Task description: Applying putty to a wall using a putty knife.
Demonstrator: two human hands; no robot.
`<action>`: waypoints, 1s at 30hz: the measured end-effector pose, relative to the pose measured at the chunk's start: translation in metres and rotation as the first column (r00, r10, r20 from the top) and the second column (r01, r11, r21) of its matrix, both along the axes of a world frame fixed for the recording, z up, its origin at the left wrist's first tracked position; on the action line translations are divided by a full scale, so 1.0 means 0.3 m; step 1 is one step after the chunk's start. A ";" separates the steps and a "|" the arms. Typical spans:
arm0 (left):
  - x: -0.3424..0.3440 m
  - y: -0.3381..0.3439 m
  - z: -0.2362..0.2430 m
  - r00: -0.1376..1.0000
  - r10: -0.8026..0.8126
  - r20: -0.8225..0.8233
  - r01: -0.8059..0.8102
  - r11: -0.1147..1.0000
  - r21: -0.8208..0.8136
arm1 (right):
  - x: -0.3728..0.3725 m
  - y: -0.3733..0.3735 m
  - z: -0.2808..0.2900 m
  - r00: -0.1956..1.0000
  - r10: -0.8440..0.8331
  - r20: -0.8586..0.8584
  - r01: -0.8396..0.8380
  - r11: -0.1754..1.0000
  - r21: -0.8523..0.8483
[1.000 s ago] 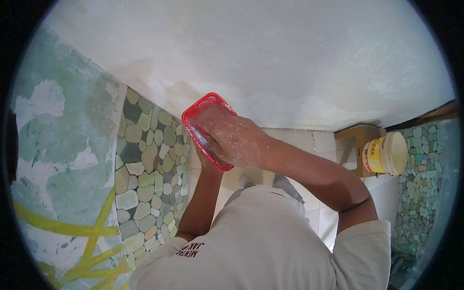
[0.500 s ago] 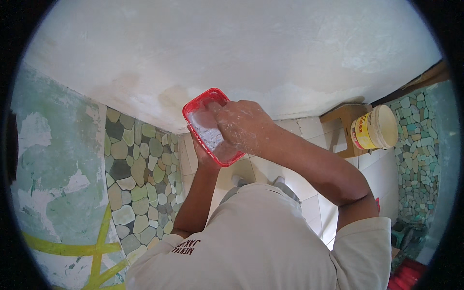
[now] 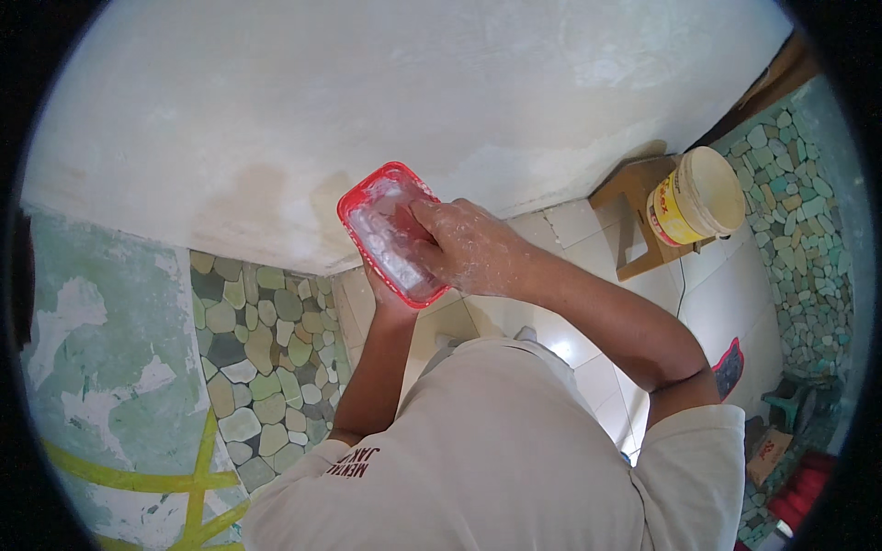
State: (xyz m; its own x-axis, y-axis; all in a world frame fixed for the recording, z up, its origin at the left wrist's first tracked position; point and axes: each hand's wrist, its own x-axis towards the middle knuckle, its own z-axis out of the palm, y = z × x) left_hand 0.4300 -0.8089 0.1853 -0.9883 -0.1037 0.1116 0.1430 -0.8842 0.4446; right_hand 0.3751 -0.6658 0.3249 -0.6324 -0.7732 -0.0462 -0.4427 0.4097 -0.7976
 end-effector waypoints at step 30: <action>-0.042 0.547 0.086 0.984 -0.110 0.138 0.101 0.992 0.072 | -0.108 0.464 0.009 0.925 0.088 -0.371 -0.018 0.982 0.188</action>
State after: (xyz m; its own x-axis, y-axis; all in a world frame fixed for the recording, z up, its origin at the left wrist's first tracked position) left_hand 0.4173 -0.6448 0.2112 -0.9994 -0.0001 -0.0333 -0.0131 -0.9183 0.3956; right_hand 0.3426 -0.5266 0.3277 -0.5885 -0.8071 0.0471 -0.7201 0.4968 -0.4843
